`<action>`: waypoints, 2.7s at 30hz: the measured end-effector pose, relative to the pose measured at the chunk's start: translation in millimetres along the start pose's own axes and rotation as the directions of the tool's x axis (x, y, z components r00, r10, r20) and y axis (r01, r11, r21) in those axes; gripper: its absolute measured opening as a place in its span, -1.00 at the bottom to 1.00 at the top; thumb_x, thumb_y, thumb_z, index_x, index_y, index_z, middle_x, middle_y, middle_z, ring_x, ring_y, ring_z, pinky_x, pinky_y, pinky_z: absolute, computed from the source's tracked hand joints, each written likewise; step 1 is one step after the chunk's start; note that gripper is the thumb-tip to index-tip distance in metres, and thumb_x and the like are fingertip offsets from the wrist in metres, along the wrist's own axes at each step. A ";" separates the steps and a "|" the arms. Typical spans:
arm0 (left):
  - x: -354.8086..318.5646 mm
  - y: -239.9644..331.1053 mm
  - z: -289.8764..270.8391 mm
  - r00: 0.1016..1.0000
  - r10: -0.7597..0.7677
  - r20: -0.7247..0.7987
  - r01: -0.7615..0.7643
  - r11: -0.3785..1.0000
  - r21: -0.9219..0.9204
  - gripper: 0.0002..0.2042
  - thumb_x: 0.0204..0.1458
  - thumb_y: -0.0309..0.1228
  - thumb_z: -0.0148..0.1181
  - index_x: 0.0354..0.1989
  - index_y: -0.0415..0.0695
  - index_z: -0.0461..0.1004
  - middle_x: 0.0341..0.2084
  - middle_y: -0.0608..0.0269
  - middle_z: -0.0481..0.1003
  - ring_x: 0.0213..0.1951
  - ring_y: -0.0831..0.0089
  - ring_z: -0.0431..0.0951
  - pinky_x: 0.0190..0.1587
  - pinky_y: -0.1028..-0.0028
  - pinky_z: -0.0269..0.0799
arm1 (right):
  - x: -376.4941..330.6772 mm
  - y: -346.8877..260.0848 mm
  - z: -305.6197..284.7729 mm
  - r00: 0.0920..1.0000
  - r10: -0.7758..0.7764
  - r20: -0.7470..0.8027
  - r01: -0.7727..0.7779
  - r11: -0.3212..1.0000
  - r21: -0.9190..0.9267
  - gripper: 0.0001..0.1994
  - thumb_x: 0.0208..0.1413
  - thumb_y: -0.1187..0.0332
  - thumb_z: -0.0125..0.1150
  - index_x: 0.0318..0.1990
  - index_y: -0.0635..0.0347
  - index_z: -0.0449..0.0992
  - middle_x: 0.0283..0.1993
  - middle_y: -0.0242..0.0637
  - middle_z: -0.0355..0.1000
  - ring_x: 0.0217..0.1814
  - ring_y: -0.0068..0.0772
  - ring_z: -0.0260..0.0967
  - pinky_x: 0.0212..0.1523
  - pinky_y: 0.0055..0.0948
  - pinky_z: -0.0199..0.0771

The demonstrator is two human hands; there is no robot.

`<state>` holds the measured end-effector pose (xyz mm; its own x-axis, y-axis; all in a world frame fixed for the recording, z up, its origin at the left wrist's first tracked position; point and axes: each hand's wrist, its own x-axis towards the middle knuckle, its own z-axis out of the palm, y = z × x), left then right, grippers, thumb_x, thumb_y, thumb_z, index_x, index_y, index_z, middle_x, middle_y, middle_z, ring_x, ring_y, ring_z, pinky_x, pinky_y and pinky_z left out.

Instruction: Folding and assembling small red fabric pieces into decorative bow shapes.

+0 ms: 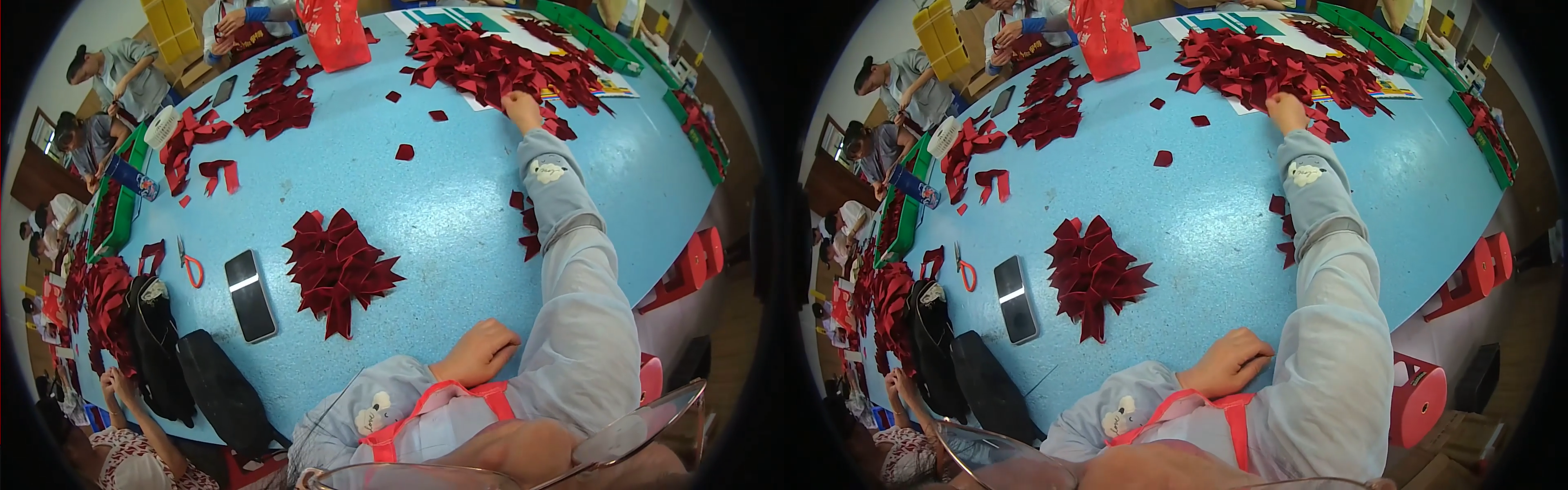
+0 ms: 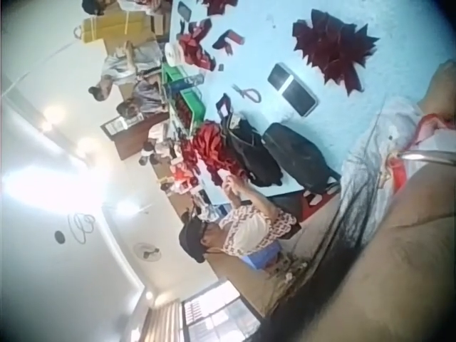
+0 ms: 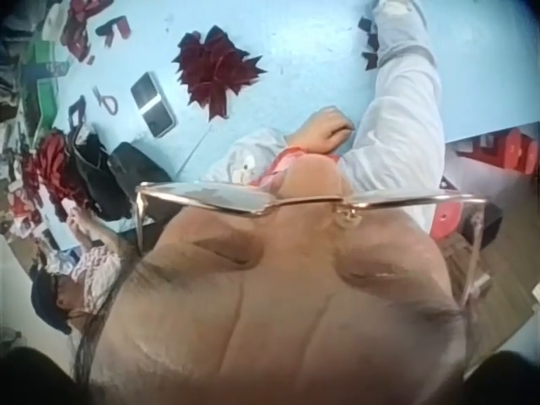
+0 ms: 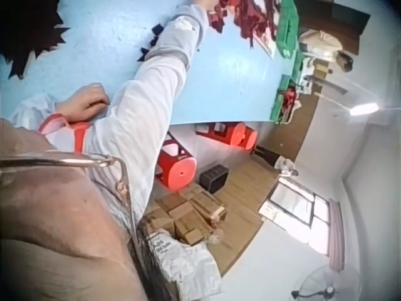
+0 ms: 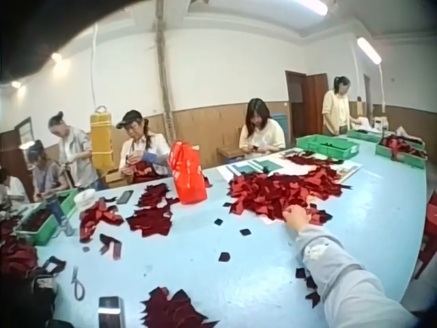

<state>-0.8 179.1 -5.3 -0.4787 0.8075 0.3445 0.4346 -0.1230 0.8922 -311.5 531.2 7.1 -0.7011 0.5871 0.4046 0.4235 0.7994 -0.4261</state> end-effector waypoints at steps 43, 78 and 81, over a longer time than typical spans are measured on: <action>-54.1 109.8 52.9 0.894 -0.205 -0.398 0.007 0.895 -0.445 -0.68 0.10 -0.52 0.02 0.06 -0.17 0.30 -0.32 0.22 0.49 -0.30 0.47 0.49 -0.20 0.53 0.39 | -423.5 35.8 -316.9 0.730 -0.628 0.269 0.136 0.520 0.843 -0.78 -0.07 0.58 0.05 -0.20 0.33 0.46 -0.14 -0.28 0.37 -0.10 -0.47 0.30 -0.10 -0.52 0.30; -109.8 128.0 -45.8 0.829 -0.513 0.223 0.525 0.573 -0.629 -0.83 0.11 -0.40 0.05 -0.18 -0.19 0.39 -0.35 0.37 0.44 -0.35 0.63 0.43 -0.27 0.62 0.38 | -417.0 -61.3 -283.6 0.372 -0.858 0.353 -0.082 0.349 0.934 -0.55 -0.11 0.34 0.27 -0.04 0.19 0.29 -0.12 -0.41 0.25 -0.16 -0.61 0.21 -0.15 -0.61 0.22; -111.2 135.0 -36.9 0.848 -0.514 0.131 0.379 0.414 -0.828 -0.86 0.11 -0.42 0.06 -0.21 -0.18 0.38 -0.39 0.38 0.44 -0.34 0.64 0.44 -0.28 0.63 0.39 | -437.1 -74.1 -282.7 0.528 -0.849 0.032 0.377 0.269 0.886 -0.44 -0.21 0.40 0.31 0.02 0.22 0.25 0.01 -0.31 0.21 -0.02 -0.42 0.24 -0.01 -0.51 0.23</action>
<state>83.0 51.3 87.6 -0.5292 0.8236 -0.2044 -0.6329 -0.2227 0.7415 125.8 251.4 90.6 -0.7482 -0.3725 0.5490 -0.6591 0.3232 -0.6791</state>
